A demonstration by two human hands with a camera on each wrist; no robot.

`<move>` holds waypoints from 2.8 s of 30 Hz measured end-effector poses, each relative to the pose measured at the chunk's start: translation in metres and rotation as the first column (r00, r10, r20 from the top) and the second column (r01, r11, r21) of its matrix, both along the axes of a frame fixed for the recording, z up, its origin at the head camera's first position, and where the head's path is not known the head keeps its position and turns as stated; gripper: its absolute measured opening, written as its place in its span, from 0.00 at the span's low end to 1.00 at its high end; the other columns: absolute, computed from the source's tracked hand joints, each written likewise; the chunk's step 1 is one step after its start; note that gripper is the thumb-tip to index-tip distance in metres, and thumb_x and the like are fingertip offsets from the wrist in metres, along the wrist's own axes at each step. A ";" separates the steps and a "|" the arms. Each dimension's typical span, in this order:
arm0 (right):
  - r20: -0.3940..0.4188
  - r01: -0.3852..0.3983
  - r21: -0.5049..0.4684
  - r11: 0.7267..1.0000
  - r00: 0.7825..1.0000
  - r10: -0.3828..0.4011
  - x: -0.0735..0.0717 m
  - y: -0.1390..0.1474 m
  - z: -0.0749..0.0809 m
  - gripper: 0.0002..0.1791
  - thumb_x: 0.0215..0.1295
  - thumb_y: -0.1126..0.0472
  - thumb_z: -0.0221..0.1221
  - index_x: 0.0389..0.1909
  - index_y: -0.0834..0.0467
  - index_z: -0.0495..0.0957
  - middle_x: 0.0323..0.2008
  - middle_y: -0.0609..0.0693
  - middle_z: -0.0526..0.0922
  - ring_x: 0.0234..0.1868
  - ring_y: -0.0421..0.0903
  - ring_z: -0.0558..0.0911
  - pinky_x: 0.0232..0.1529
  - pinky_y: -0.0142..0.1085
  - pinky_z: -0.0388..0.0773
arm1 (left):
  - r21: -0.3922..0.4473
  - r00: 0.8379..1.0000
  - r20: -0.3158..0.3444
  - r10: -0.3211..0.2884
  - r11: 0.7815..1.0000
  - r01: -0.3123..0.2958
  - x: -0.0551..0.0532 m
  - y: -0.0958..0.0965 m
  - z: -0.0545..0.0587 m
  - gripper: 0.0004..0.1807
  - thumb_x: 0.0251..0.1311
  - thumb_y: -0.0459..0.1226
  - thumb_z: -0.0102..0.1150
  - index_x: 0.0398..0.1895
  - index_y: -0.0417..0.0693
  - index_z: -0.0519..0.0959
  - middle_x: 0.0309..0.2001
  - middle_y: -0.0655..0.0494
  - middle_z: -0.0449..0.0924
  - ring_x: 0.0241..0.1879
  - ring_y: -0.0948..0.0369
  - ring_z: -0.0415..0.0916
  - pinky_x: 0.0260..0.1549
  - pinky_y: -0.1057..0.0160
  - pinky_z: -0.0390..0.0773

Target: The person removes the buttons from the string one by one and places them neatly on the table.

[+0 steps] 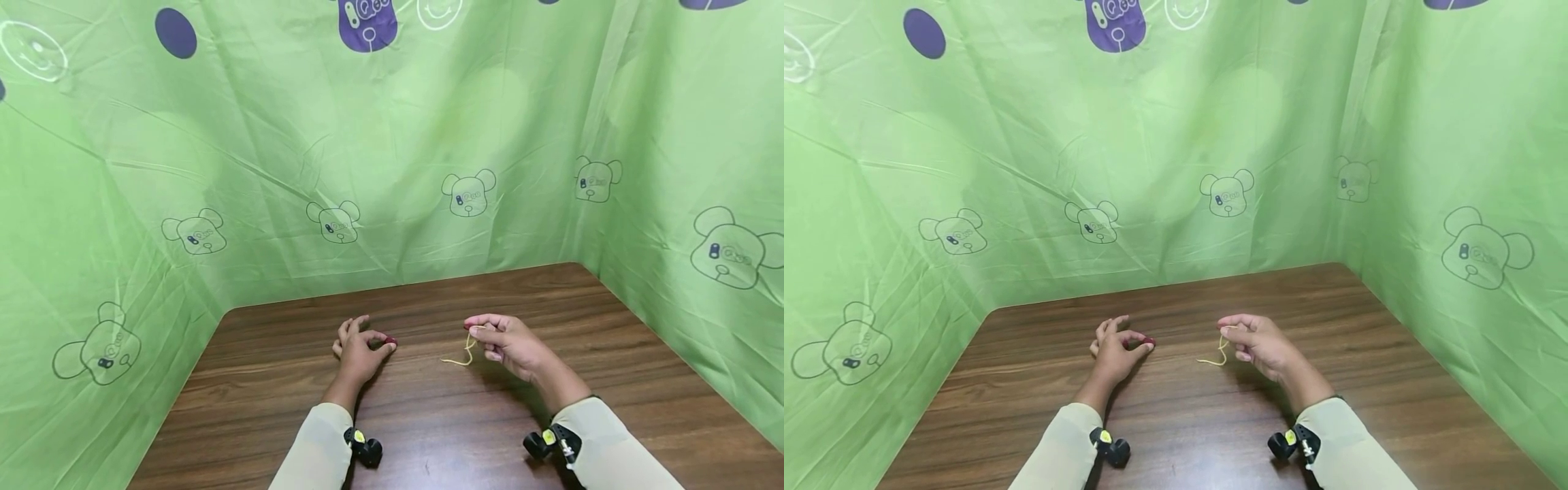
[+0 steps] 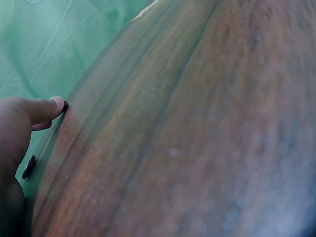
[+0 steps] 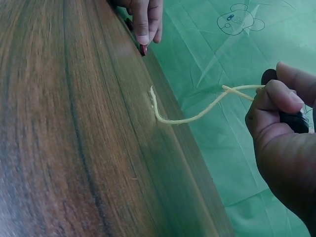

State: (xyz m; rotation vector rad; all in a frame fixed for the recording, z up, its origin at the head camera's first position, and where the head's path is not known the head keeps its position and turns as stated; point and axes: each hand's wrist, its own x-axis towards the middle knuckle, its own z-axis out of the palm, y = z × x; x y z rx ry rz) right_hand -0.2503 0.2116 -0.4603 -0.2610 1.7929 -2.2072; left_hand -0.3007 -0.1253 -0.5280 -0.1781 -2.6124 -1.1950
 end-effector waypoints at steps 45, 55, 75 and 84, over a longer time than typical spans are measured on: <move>-0.063 0.021 0.059 0.998 0.998 -0.017 0.001 -0.002 -0.002 0.15 0.72 0.70 0.68 0.49 0.46 0.90 0.35 0.36 0.90 0.21 0.29 0.66 0.21 0.24 0.61 | 0.092 0.997 -0.083 -0.006 0.996 0.014 0.026 0.008 0.009 0.22 0.56 0.49 0.85 0.49 0.49 0.90 0.76 0.50 0.70 0.82 0.37 0.47 0.69 0.29 0.45; -0.047 0.021 0.070 0.997 0.999 -0.018 0.000 -0.005 -0.003 0.15 0.70 0.71 0.69 0.55 0.56 0.89 0.31 0.37 0.87 0.20 0.31 0.65 0.20 0.25 0.61 | 0.130 0.989 -0.141 -0.052 0.989 0.070 0.039 0.022 0.019 0.23 0.54 0.50 0.86 0.49 0.51 0.90 0.77 0.50 0.69 0.82 0.41 0.47 0.72 0.29 0.43; -0.086 -0.027 0.173 0.985 0.995 0.042 0.009 -0.020 -0.003 0.14 0.65 0.71 0.72 0.45 0.51 0.89 0.32 0.37 0.90 0.24 0.31 0.74 0.21 0.26 0.65 | 0.252 0.936 -0.235 -0.261 0.914 0.318 0.068 0.061 0.040 0.16 0.55 0.41 0.85 0.47 0.55 0.93 0.75 0.48 0.73 0.80 0.39 0.54 0.71 0.28 0.46; -0.119 -0.092 0.176 0.980 0.986 0.114 0.013 -0.027 -0.002 0.13 0.60 0.69 0.77 0.41 0.53 0.86 0.33 0.38 0.92 0.28 0.31 0.82 0.21 0.25 0.67 | 0.297 0.920 -0.223 -0.324 0.876 0.380 0.071 0.065 0.044 0.16 0.53 0.37 0.86 0.45 0.52 0.93 0.74 0.52 0.76 0.78 0.44 0.55 0.72 0.25 0.48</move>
